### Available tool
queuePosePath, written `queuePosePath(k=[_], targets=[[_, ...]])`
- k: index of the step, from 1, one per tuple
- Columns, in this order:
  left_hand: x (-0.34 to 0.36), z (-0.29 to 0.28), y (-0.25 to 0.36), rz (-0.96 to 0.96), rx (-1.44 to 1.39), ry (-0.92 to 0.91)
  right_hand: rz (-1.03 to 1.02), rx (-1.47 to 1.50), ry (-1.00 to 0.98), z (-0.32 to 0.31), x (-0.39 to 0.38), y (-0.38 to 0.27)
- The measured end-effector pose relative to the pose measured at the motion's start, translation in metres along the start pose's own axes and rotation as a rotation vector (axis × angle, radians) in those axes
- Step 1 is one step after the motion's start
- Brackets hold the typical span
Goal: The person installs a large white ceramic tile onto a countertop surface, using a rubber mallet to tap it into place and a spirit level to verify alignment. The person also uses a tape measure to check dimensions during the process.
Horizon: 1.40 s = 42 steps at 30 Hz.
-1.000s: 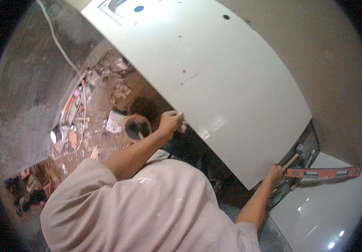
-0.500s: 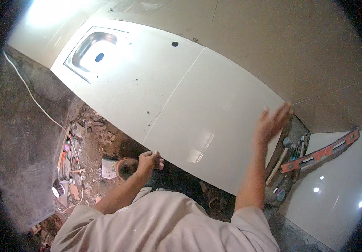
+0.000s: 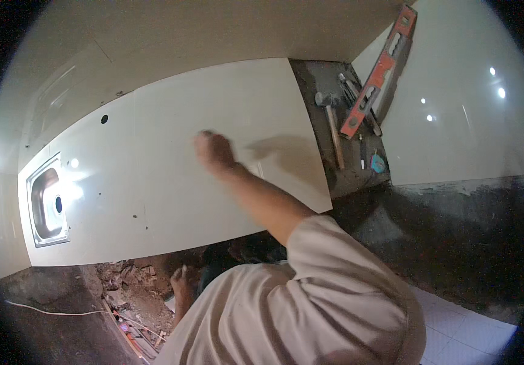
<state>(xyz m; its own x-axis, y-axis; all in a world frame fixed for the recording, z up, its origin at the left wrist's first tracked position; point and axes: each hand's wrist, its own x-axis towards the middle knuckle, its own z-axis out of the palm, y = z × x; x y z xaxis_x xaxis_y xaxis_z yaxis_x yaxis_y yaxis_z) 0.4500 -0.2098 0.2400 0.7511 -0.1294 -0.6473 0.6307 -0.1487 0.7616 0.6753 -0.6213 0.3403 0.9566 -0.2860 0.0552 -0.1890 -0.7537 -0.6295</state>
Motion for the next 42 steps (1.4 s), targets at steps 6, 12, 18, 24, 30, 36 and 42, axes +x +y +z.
queuePosePath(k=[6, 12, 18, 24, 30, 36, 42], targets=[[-0.098, -0.035, -0.083, -0.176, 0.561, 0.240, 0.466, -0.724, 0.266, -0.137, -0.071, 0.227], [-0.173, 0.009, -0.105, -0.322, 0.604, 0.372, 0.462, -0.491, 0.084, -0.176, -0.087, 0.325], [-0.243, 0.080, -0.151, -0.361, 0.435, 0.487, 0.285, -0.316, 0.118, -0.148, -0.069, 0.239], [-0.273, 0.096, -0.152, -0.324, 0.450, 0.539, 0.253, 0.103, 0.183, -0.152, -0.083, 0.222], [-0.239, 0.021, -0.089, 0.034, 0.568, 0.547, 0.346, 0.585, 0.248, -0.146, -0.128, 0.217], [-0.064, -0.014, 0.137, 0.629, 0.957, 0.325, 0.394, 0.463, 0.126, -0.125, -0.201, 0.032], [0.137, -0.019, 0.242, 0.574, 1.471, -0.080, 0.324, 0.327, 0.046, -0.073, -0.195, -0.026]])
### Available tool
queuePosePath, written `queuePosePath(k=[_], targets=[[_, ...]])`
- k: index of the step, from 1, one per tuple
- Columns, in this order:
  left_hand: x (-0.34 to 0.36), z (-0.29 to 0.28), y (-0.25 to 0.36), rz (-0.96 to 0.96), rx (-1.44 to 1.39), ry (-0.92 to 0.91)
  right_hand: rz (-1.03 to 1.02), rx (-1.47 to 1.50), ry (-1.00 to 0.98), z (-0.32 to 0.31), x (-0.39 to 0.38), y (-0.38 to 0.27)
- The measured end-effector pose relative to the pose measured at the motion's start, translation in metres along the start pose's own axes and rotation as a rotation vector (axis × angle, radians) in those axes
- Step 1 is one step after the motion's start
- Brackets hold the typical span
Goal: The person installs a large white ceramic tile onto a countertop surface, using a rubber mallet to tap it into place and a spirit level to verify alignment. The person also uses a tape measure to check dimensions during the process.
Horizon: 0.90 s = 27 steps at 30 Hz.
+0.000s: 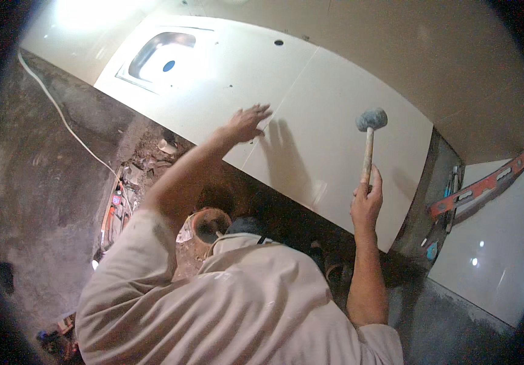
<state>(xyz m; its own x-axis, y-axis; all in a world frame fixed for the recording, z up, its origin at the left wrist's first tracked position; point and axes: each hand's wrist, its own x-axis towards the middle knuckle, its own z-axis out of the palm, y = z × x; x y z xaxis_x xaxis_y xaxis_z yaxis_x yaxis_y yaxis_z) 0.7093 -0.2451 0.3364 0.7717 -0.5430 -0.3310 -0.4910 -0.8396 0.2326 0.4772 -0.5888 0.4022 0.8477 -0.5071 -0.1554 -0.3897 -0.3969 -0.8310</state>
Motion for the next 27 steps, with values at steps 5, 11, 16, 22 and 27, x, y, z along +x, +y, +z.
queuePosePath(k=[5, 11, 16, 22, 27], targets=[[0.075, -0.016, -0.010, 0.212, 0.168, -0.056, -0.026, -0.151, 0.029, 0.033, 0.015, -0.004], [0.093, -0.015, -0.025, 0.262, 0.151, -0.048, -0.035, -0.178, 0.034, 0.069, 0.036, -0.025], [0.092, -0.030, -0.012, 0.209, 0.150, -0.084, -0.133, -0.268, 0.082, 0.095, 0.082, -0.045], [0.090, -0.042, 0.003, 0.170, 0.255, -0.166, -0.230, -0.194, 0.264, 0.135, 0.144, -0.077], [0.089, -0.036, 0.008, 0.173, 0.304, -0.118, -0.181, -0.247, 0.245, 0.151, 0.171, -0.087]])
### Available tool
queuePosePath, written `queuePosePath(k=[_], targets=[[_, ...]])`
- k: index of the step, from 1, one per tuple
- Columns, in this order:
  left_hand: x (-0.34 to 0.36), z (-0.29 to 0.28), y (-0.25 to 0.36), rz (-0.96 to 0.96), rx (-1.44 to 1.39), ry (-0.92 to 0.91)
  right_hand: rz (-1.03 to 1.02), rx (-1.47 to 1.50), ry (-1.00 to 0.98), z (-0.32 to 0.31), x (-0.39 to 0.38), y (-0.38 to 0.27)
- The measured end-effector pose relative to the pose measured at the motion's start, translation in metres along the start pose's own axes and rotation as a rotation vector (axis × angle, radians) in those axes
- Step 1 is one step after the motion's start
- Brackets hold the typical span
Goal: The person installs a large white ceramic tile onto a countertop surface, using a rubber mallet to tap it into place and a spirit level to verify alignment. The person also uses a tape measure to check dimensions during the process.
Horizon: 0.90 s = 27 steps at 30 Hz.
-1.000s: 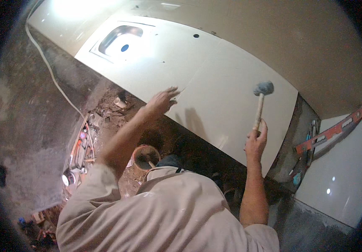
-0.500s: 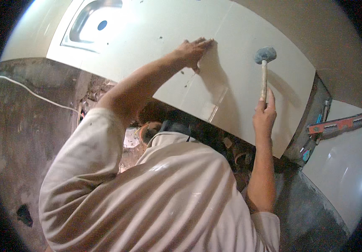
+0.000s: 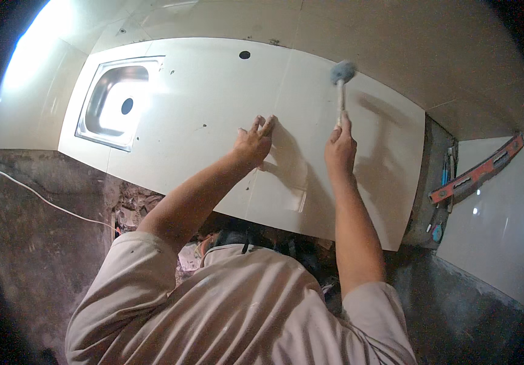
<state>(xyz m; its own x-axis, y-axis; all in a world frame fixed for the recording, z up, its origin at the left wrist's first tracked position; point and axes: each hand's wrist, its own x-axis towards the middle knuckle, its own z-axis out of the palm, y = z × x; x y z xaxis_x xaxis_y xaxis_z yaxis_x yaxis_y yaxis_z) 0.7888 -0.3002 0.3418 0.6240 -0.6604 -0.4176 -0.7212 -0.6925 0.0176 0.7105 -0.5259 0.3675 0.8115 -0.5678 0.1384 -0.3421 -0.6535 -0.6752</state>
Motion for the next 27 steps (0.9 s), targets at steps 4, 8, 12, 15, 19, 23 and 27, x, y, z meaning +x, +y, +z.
queuePosePath(k=[4, 8, 12, 15, 19, 23, 27], targets=[[0.004, 0.001, -0.002, 0.003, 0.036, 0.006, -0.031, -0.054, -0.064, 0.005, 0.018, 0.007], [0.002, -0.001, 0.001, -0.027, 0.010, 0.009, 0.000, -0.137, -0.177, 0.000, 0.029, -0.006], [-0.001, 0.001, 0.003, -0.019, 0.032, 0.008, -0.046, -0.206, -0.227, 0.008, 0.024, 0.002], [0.003, 0.000, 0.006, -0.013, 0.092, 0.011, -0.135, -0.213, -0.181, 0.010, 0.026, 0.001], [0.008, -0.002, 0.010, 0.005, 0.120, -0.014, -0.085, -0.211, -0.232, 0.009, 0.023, -0.003], [0.004, -0.008, 0.011, -0.002, 0.102, -0.063, -0.184, -0.221, -0.213, 0.005, 0.015, -0.007], [0.008, 0.001, 0.013, -0.027, 0.117, -0.048, -0.124, -0.183, -0.266, 0.006, 0.005, 0.000]])
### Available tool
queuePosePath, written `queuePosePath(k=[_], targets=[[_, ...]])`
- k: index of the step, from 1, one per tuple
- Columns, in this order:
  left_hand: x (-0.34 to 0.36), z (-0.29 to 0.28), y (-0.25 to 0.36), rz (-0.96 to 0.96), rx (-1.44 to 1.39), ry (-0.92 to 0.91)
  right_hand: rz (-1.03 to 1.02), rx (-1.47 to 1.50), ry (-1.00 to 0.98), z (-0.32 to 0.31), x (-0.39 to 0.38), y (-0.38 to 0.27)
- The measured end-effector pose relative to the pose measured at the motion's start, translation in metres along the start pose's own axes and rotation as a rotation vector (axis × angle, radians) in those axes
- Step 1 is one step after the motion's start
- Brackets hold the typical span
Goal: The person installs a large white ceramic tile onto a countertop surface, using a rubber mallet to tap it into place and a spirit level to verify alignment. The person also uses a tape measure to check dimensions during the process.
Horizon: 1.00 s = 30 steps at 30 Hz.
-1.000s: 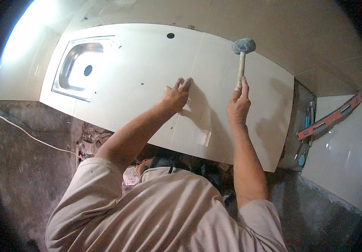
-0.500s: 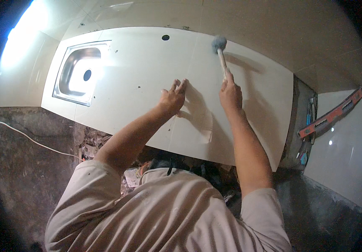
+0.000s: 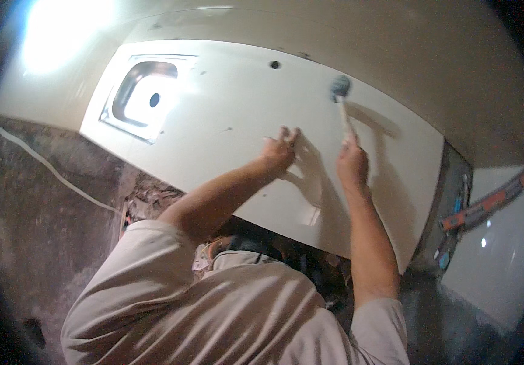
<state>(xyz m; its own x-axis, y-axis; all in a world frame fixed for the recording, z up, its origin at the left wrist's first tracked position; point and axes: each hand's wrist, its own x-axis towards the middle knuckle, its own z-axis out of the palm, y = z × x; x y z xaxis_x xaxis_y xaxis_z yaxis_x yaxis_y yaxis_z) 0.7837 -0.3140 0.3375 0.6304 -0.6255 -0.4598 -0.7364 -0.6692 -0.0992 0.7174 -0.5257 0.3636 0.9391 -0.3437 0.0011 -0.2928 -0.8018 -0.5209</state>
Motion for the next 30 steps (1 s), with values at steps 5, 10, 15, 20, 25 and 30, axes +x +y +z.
queuePosePath(k=[5, 10, 15, 20, 25, 30], targets=[[0.004, -0.001, 0.003, -0.052, -0.042, -0.022, 0.077, 0.047, -0.038, 0.002, -0.028, -0.005], [0.002, -0.008, 0.006, -0.056, -0.248, -0.007, -0.009, 0.021, 0.010, 0.008, -0.065, 0.030], [-0.017, -0.019, -0.003, -0.088, -0.270, -0.085, 0.276, 0.189, -0.044, -0.013, -0.090, 0.003], [-0.006, -0.032, 0.020, -0.082, -0.186, -0.139, 0.069, 0.084, 0.099, -0.005, -0.118, 0.043], [0.044, 0.015, 0.024, -0.175, -0.253, -0.164, 0.123, 0.109, -0.006, -0.006, -0.134, 0.043], [0.067, -0.008, 0.051, -0.227, -0.374, -0.007, 0.219, 0.318, 0.002, -0.041, -0.127, 0.081]])
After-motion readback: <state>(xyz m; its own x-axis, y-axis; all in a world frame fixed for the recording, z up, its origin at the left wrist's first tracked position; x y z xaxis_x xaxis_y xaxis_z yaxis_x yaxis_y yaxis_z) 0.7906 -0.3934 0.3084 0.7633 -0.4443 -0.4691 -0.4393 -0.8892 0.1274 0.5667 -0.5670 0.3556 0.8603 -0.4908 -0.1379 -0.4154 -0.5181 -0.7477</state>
